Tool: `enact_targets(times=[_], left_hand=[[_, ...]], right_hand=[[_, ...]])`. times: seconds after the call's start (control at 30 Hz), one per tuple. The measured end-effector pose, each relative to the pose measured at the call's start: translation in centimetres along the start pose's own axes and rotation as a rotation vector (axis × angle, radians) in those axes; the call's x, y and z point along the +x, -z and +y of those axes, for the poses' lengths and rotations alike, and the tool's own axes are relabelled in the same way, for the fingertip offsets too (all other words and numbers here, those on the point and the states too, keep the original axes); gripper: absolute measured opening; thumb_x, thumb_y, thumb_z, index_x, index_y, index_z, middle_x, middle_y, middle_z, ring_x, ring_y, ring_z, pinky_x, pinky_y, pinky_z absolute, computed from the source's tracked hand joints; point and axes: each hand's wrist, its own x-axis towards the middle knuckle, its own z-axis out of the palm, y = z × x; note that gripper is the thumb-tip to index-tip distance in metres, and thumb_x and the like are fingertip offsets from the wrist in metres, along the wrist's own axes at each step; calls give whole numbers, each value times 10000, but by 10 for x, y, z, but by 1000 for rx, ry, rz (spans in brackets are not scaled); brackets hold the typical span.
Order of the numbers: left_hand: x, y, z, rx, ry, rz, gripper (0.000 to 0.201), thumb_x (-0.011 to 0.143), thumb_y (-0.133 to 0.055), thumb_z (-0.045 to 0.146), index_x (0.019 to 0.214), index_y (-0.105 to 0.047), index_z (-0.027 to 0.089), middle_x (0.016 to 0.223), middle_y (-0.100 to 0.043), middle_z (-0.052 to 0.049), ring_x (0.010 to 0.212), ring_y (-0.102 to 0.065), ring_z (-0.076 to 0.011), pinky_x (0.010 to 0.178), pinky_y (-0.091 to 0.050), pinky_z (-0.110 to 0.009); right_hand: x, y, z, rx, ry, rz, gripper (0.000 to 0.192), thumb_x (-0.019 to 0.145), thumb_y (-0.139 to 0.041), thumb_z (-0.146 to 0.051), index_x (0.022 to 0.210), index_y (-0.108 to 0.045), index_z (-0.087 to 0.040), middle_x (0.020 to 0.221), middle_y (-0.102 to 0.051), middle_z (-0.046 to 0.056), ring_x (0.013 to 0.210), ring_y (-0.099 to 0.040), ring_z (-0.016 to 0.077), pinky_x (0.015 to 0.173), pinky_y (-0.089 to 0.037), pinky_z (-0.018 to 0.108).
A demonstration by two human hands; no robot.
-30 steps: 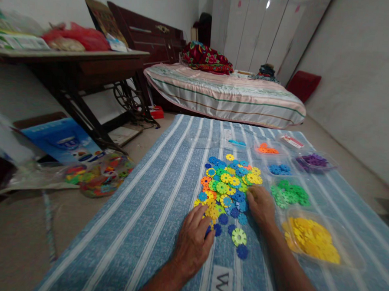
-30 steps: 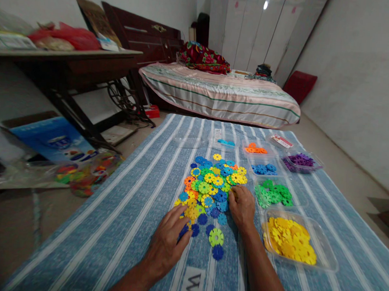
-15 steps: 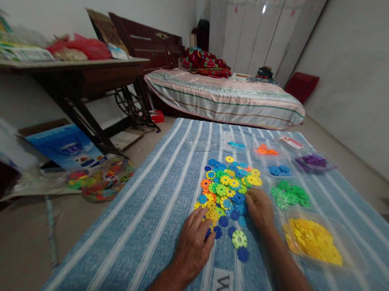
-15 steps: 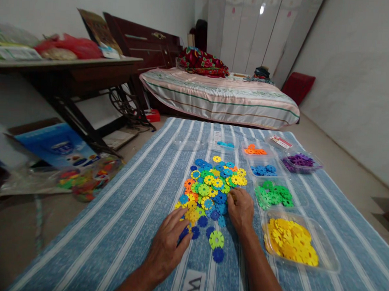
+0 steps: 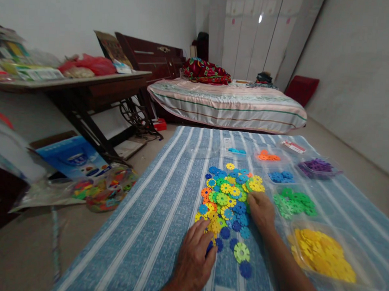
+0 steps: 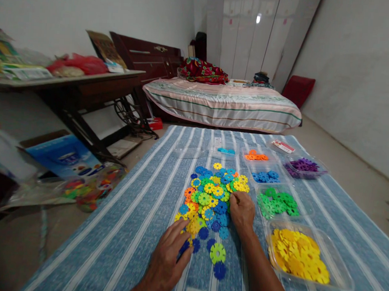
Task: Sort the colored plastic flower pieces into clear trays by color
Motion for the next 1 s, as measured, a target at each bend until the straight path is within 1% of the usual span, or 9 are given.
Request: enact_targets(times=[0.2, 0.4, 0.53, 0.63, 0.73, 0.8, 0.87, 0.93, 1.0], left_hand=[[3, 3, -1, 15, -25, 1, 222, 838, -527, 149, 1030, -629, 191, 1196, -683, -129, 1132, -640, -271, 900, -603, -455], [6, 2, 1, -36, -12, 14, 211, 861, -545, 174, 1055, -626, 202, 1172, -693, -108, 1115, -648, -252, 911, -597, -433], [20, 4, -9, -64, 1, 55, 166, 892, -531, 184, 1031, -621, 193, 1132, -702, -108, 1093, -653, -223, 910, -592, -398], [48, 8, -32, -59, -7, 84, 139, 897, -532, 192, 990, -636, 188, 1140, -695, -112, 1111, -637, -222, 941, -567, -401], [93, 9, -63, -28, -14, 72, 162, 898, -516, 229, 968, -655, 185, 1162, -684, -118, 1135, -618, -239, 977, -533, -438], [129, 8, -83, 28, 35, 16, 176, 885, -511, 251, 953, -660, 187, 1184, -673, -120, 1157, -599, -257, 1012, -498, -472], [164, 5, -97, 102, 107, -79, 191, 859, -519, 242, 983, -650, 179, 1215, -652, -122, 1188, -575, -266, 1048, -458, -475], [195, 1, -106, 181, 187, -164, 246, 848, -518, 224, 1058, -627, 156, 1282, -605, -132, 1253, -526, -270, 1097, -407, -448], [220, -4, -112, 251, 259, -256, 306, 856, -505, 213, 1136, -593, 128, 1330, -559, -149, 1293, -489, -264, 1093, -403, -393]], right_hand=[[2, -4, -1, -58, 46, 5, 349, 845, -420, -412, 726, -676, -206, 767, -653, 51, 755, -564, 212, 695, -403, 331], [3, -2, -4, -52, 36, -17, 345, 850, -423, -416, 740, -675, -206, 777, -647, 54, 783, -569, 219, 727, -402, 339], [4, -2, -2, -4, 25, -17, 323, 848, -442, -402, 730, -669, -205, 775, -650, 51, 779, -568, 215, 730, -402, 337], [5, -2, -1, 14, 16, -23, 317, 853, -445, -394, 729, -665, -203, 776, -650, 52, 783, -568, 214, 729, -401, 336], [5, -2, -1, 15, 10, -26, 323, 857, -442, -397, 724, -663, -204, 770, -644, 52, 786, -568, 214, 726, -396, 332], [6, -2, -2, 24, 6, -29, 322, 855, -441, -395, 720, -662, -203, 765, -639, 51, 778, -567, 211, 724, -393, 327], [6, -2, -3, 22, 1, -22, 322, 851, -438, -392, 707, -658, -206, 761, -635, 50, 765, -559, 208, 713, -385, 323], [6, -1, -5, 10, -4, -13, 323, 849, -434, -390, 695, -655, -211, 759, -634, 49, 757, -551, 207, 703, -377, 321], [6, 0, -7, 5, -9, -7, 323, 848, -430, -386, 690, -653, -212, 758, -636, 49, 759, -550, 208, 703, -374, 320]])
